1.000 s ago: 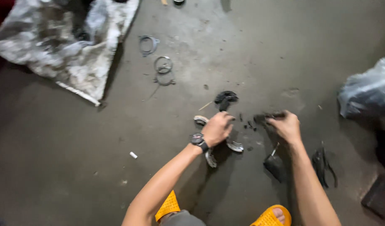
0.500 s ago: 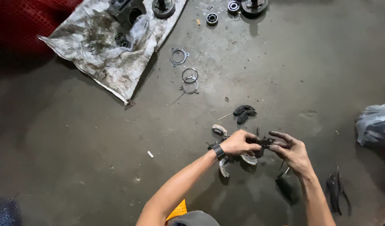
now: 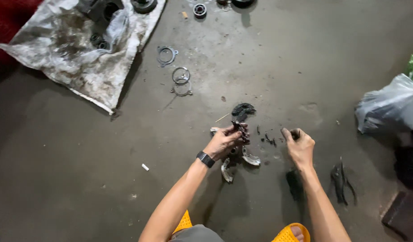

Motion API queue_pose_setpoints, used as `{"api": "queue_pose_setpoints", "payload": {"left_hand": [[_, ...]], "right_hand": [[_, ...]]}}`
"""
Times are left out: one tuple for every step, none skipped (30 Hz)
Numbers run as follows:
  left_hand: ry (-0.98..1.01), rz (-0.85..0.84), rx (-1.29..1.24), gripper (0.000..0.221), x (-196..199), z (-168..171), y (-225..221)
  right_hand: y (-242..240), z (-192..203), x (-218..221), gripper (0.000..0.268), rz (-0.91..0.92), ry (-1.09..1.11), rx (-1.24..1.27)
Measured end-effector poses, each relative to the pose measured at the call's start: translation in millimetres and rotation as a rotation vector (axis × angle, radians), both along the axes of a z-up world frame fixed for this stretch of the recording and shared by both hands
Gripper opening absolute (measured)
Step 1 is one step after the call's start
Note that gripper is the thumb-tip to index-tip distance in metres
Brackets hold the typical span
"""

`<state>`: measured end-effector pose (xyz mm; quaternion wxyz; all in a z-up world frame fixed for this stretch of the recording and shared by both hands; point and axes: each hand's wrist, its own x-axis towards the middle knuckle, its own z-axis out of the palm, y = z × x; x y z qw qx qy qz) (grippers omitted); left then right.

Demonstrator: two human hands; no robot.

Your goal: The recorder is disassembling and cleaning various internal motorcycle engine components such as the clutch assembly and pistons.

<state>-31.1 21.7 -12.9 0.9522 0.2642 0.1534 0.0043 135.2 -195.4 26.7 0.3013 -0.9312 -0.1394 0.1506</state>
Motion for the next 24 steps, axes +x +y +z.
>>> {"api": "queue_pose_setpoints", "payload": {"left_hand": [[-0.001,-0.010,-0.003,0.045,-1,-12,0],[-0.001,0.006,0.085,0.045,-3,-24,-1],[0.001,0.021,0.171,0.044,-6,-37,-1],[0.002,0.009,0.168,0.044,-5,-33,-2],[0.024,0.015,0.145,0.042,-5,-28,-2],[0.046,0.021,0.123,0.039,-4,-23,-2],[0.049,0.010,0.122,0.039,-7,-34,-3],[0.046,0.010,0.140,0.037,-9,-45,-3],[0.044,0.015,0.161,0.035,-12,-55,-3],[0.047,0.008,0.162,0.035,-12,-51,-4],[0.070,-0.004,0.191,0.036,-12,-45,-5],[0.094,-0.015,0.220,0.037,-12,-40,-5],[0.094,-0.021,0.222,0.037,-11,-35,-4],[0.087,-0.039,0.189,0.037,-11,-29,-4],[0.081,-0.056,0.155,0.036,-11,-24,-4],[0.082,-0.061,0.157,0.036,-10,-20,-4],[0.073,-0.074,0.174,0.039,-9,-15,-5],[0.065,-0.086,0.191,0.042,-8,-11,-5],[0.065,-0.091,0.191,0.042,-10,-18,-6],[0.067,-0.092,0.204,0.044,-11,-26,-8],[0.068,-0.094,0.217,0.045,-11,-33,-9],[0.068,-0.099,0.217,0.045,-9,-21,-10],[0.105,-0.092,0.223,0.043,-8,-10,-11],[0.142,-0.085,0.229,0.042,-7,1,-12]], "right_hand": [[-4,-7,1,0.040,-0.010,-0.001,-0.003],[-8,-13,3,0.038,0.054,0.005,-0.076],[-12,-21,2,0.037,0.117,0.014,-0.150],[-16,-25,0,0.037,0.105,0.017,-0.154],[-19,-28,-3,0.033,0.244,-0.017,-0.174],[-23,-31,-5,0.031,0.384,-0.050,-0.194],[-15,-13,-14,0.031,0.374,-0.045,-0.195],[-7,5,-22,0.028,0.424,-0.021,-0.036],[2,23,-30,0.028,0.476,0.000,0.128],[6,33,-35,0.028,0.469,0.003,0.129],[12,43,-39,0.026,0.478,0.021,0.209],[18,53,-44,0.023,0.485,0.039,0.289],[20,56,-46,0.023,0.480,0.039,0.291],[22,60,-48,0.020,0.492,-0.028,0.276],[24,63,-50,0.017,0.505,-0.095,0.261],[25,63,-51,0.017,0.501,-0.095,0.262],[25,62,-51,0.016,0.510,-0.132,0.262],[26,62,-52,0.017,0.518,-0.169,0.262],[26,61,-52,0.017,0.514,-0.169,0.262],[26,59,-53,0.016,0.523,-0.187,0.259],[26,58,-53,0.016,0.532,-0.206,0.256],[25,58,-53,0.016,0.527,-0.206,0.255],[24,57,-54,0.015,0.537,-0.215,0.249],[23,56,-54,0.015,0.548,-0.224,0.244]]}}
